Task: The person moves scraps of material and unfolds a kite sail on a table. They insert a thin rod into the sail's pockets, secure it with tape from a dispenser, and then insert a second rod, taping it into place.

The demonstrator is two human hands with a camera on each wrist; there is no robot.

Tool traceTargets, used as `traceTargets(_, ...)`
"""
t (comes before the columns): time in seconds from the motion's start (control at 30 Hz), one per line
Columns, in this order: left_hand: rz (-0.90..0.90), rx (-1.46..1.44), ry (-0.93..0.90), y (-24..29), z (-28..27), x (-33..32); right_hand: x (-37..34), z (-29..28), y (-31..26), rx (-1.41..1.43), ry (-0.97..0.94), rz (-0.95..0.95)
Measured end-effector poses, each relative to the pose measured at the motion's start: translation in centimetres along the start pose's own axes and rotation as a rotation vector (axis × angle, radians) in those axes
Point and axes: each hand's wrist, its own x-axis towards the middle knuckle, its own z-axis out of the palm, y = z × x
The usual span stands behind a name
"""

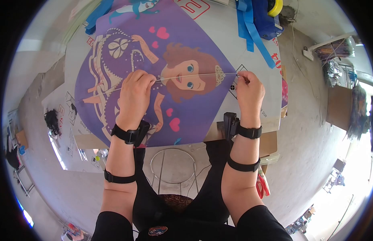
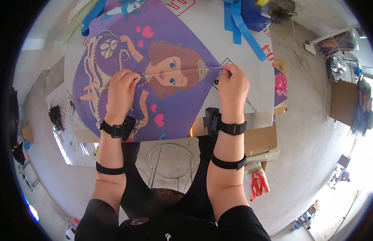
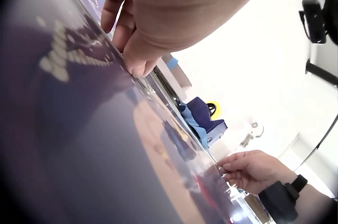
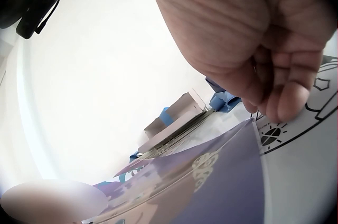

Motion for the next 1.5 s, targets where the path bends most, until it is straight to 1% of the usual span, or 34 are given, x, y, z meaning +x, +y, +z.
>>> traceTargets(0.07,0.005,-0.01,0.005,-0.1,0.2,0.0,-0.1,0.0,-0.2,0.011,0.001,-0.01)
traceTargets(0.17,0.006,-0.015,0.012,-0.4,-0.1,-0.1,-0.4,-0.1,-0.7,0.039,-0.05,-0.004)
traceTargets(0.23,0.021,-0.038,0.024,-0.4,-0.2,-0.2,-0.3,-0.1,-0.5,-0.053,-0.037,-0.072)
traceTargets(0.33,-0.01,-0.013,0.077,-1.0,-0.4,-0.6,-0.3,-0.1,-0.8,-0.047,-0.039,-0.059)
traceTargets(0.4,-0.044,-0.011,0.051,-1.6,-1.3,-1.0,-0.3,0.0,-0.8,-0.065,-0.042,-0.097)
traceTargets(0.5,-0.06,-0.006,0.052,-2.2,-1.5,-1.8,-0.3,0.0,-0.7,-0.08,-0.049,-0.082)
traceTargets(0.57,0.034,0.025,0.053,-2.3,-1.9,-2.3,-0.4,0.1,-0.9,-0.109,-0.026,-0.104)
traceTargets(0.6,0.025,0.046,0.054,-2.3,-2.0,-2.5,-0.5,0.2,-1.1,-0.092,-0.04,-0.111)
traceTargets(0.67,0.025,0.034,0.077,-2.3,-1.9,-2.8,-0.6,0.2,-1.5,-0.154,0.015,-0.157)
traceTargets(0.7,0.005,0.038,0.057,-2.2,-2.0,-3.0,-0.5,0.3,-1.3,-0.17,0.014,-0.175)
traceTargets(0.8,-0.032,0.046,0.043,-1.9,-2.2,-3.2,-0.8,0.4,-1.8,-0.152,0.008,-0.164)
traceTargets(0.93,-0.039,0.058,0.041,-1.9,-2.2,-3.3,-0.7,0.7,-1.6,-0.172,0.012,-0.172)
traceTargets(1.03,-0.047,0.054,0.021,-1.8,-2.4,-3.4,-0.8,0.8,-2.0,-0.181,0.028,-0.215)
traceTargets(1.13,-0.047,0.048,0.014,-2.0,-2.3,-3.4,-0.9,1.0,-2.1,-0.174,0.044,-0.229)
traceTargets(1.23,-0.051,0.046,0.009,-1.9,-2.4,-3.3,-0.9,1.0,-2.3,-0.152,0.042,-0.2)
traceTargets(1.43,-0.037,0.074,0.008,-1.8,-2.4,-3.3,-0.8,1.2,-2.2,-0.125,0.07,-0.245)
traceTargets(1.5,-0.036,0.078,-0.007,-1.7,-2.5,-3.3,-0.9,1.0,-2.6,-0.086,0.017,-0.211)
